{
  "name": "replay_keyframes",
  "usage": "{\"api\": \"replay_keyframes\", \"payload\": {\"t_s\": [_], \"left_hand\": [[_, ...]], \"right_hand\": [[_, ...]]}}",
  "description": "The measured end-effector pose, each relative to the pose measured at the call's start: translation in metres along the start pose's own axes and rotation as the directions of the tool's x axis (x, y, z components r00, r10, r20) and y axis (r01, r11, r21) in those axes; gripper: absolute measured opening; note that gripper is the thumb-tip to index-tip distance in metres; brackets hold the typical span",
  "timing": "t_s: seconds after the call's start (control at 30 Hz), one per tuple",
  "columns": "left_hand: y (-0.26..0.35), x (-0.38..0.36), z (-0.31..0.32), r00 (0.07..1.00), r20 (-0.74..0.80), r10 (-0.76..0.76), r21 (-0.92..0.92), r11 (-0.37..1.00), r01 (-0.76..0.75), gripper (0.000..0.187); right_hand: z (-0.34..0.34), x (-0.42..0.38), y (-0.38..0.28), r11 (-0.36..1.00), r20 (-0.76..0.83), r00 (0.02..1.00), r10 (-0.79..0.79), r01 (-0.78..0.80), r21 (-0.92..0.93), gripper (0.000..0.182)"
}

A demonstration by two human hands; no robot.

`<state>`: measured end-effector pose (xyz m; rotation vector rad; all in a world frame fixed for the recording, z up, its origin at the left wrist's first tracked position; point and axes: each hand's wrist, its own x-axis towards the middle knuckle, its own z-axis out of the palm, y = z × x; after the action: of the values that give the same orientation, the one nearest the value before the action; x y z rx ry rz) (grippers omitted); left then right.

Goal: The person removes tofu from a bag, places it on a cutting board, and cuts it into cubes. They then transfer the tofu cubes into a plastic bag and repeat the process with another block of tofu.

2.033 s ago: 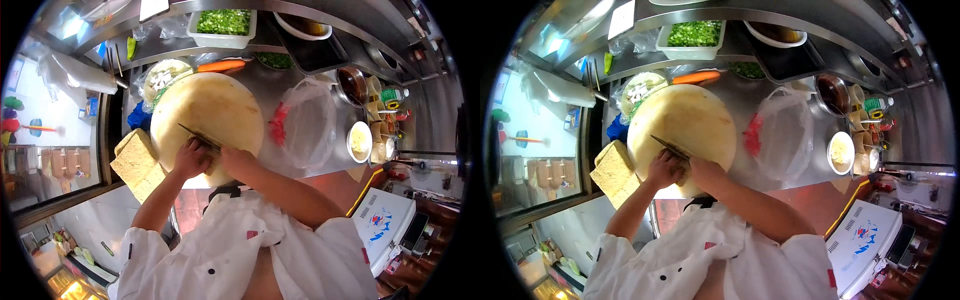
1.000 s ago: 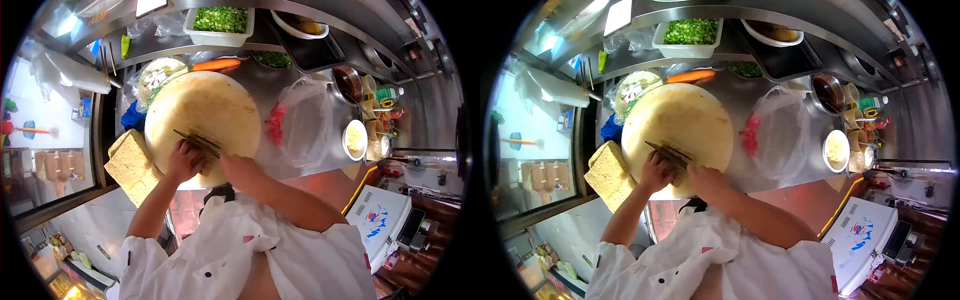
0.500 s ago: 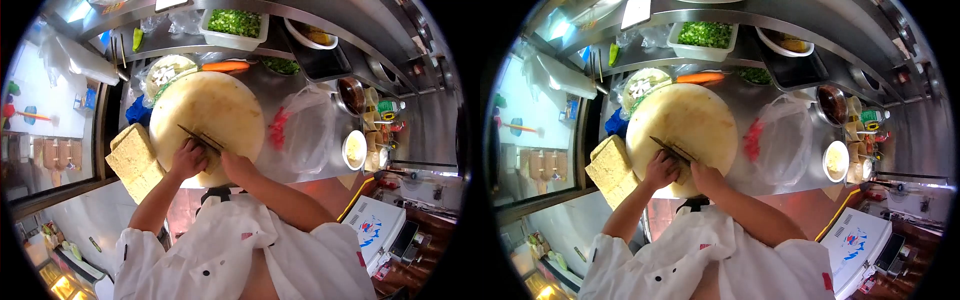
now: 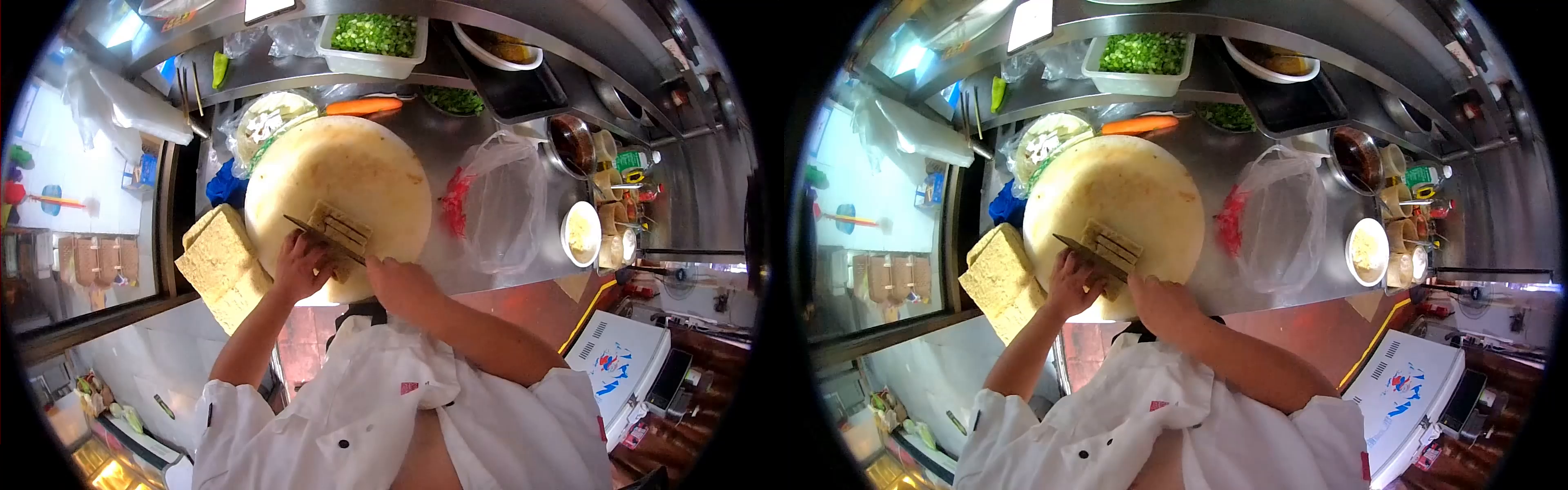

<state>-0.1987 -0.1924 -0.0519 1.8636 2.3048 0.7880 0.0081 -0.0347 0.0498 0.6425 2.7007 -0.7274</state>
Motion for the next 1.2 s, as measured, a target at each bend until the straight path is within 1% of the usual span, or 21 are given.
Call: {"api": "replay_keyframes", "payload": {"t_s": [0.07,0.2,0.27,0.33,0.37,0.43,0.5,0.57,0.63,0.7,0.77,0.83,0.9,0.97,1.0,1.03,1.07,1.1,1.13,1.17,1.2], "left_hand": [[-0.003,0.001,0.004,1.0,0.017,0.003,0.015,1.0,-0.004,0.032],[-0.001,0.005,0.002,1.0,0.009,0.028,-0.021,0.999,-0.028,0.029],[-0.007,0.009,0.006,1.0,0.0,0.027,-0.046,0.999,-0.027,0.027],[-0.016,0.006,0.014,0.985,0.096,0.146,0.039,0.988,-0.15,0.023],[-0.014,0.004,0.017,0.986,0.095,0.14,0.041,0.989,-0.145,0.023],[-0.01,0.007,0.018,0.999,0.03,0.027,-0.054,0.998,-0.025,0.02],[-0.009,0.006,0.014,0.999,0.032,0.012,-0.056,0.998,-0.01,0.02],[-0.011,0.008,0.015,1.0,0.025,-0.002,-0.066,0.998,0.004,0.02],[-0.012,0.005,0.02,0.997,-0.059,0.046,-0.043,0.998,-0.048,0.021],[-0.008,0.003,0.017,0.999,-0.035,0.041,-0.04,0.998,-0.043,0.021],[-0.011,0.002,0.017,0.999,-0.016,0.047,-0.021,0.999,-0.047,0.022],[-0.014,0.0,0.019,0.998,0.057,0.035,-0.053,0.998,-0.032,0.021],[-0.01,0.003,0.012,0.998,0.047,0.046,-0.006,0.999,-0.045,0.023],[-0.002,0.001,0.001,0.998,0.048,0.038,0.034,0.999,-0.04,0.025],[0.001,-0.002,-0.003,0.999,0.012,0.039,0.072,0.997,-0.04,0.026],[0.004,-0.007,-0.003,0.999,-0.025,0.04,0.109,0.993,-0.037,0.028],[0.006,-0.01,-0.002,0.999,-0.022,0.041,0.106,0.994,-0.038,0.028],[0.006,-0.013,0.001,0.998,-0.06,0.019,0.061,0.998,-0.015,0.028],[0.005,-0.014,0.004,0.995,-0.098,-0.004,0.016,1.0,0.005,0.028],[0.001,-0.016,0.008,0.995,-0.098,0.0,0.016,1.0,0.001,0.028],[-0.001,-0.017,0.011,0.994,-0.112,0.008,0.02,1.0,-0.005,0.027]], "right_hand": [[-0.013,-0.002,-0.005,0.999,0.126,0.991,0.033,-0.032,-0.007,0.026],[-0.009,0.004,-0.004,0.999,0.142,0.989,0.042,-0.043,0.004,0.022],[0.006,0.012,0.002,1.0,0.062,0.998,-0.016,0.014,0.026,0.019],[0.025,0.033,0.003,0.999,0.052,0.999,-0.018,0.016,0.034,0.022],[0.034,0.045,0.002,0.999,0.029,0.999,-0.022,0.021,0.038,0.026],[0.052,0.068,0.002,0.998,0.011,0.999,-0.045,0.044,0.04,0.029],[0.055,0.067,0.001,0.997,-0.003,0.998,-0.061,0.061,0.046,0.033],[0.04,0.046,0.003,0.998,0.034,0.999,0.007,-0.009,0.066,0.032],[0.05,0.037,0.012,1.0,0.015,1.0,0.014,-0.014,0.025,0.027],[0.074,0.038,0.022,1.0,0.004,1.0,0.031,-0.031,0.001,0.022],[0.099,0.055,0.03,0.998,-0.121,0.99,-0.068,0.066,-0.025,0.024],[0.091,0.057,0.026,0.998,-0.122,0.991,-0.061,0.06,-0.012,0.023],[0.079,0.055,0.025,0.999,-0.142,0.988,-0.052,0.051,-0.012,0.022],[0.075,0.042,0.022,0.99,-0.233,0.968,-0.089,0.111,0.083,0.021],[0.068,0.036,0.017,0.99,-0.231,0.969,-0.084,0.107,0.088,0.021],[0.056,0.026,0.01,0.997,-0.172,0.983,-0.062,0.07,0.042,0.023],[0.045,0.02,0.005,0.999,-0.118,0.992,-0.039,0.038,-0.009,0.024],[0.036,0.015,0.003,0.999,-0.12,0.992,-0.035,0.034,-0.008,0.024],[0.029,0.011,0.001,1.0,-0.06,0.998,-0.024,0.024,0.006,0.026],[0.023,0.008,-0.002,1.0,0.002,1.0,-0.013,0.013,0.02,0.029],[0.017,0.004,-0.006,1.0,0.001,1.0,-0.011,0.011,0.021,0.029]]}}
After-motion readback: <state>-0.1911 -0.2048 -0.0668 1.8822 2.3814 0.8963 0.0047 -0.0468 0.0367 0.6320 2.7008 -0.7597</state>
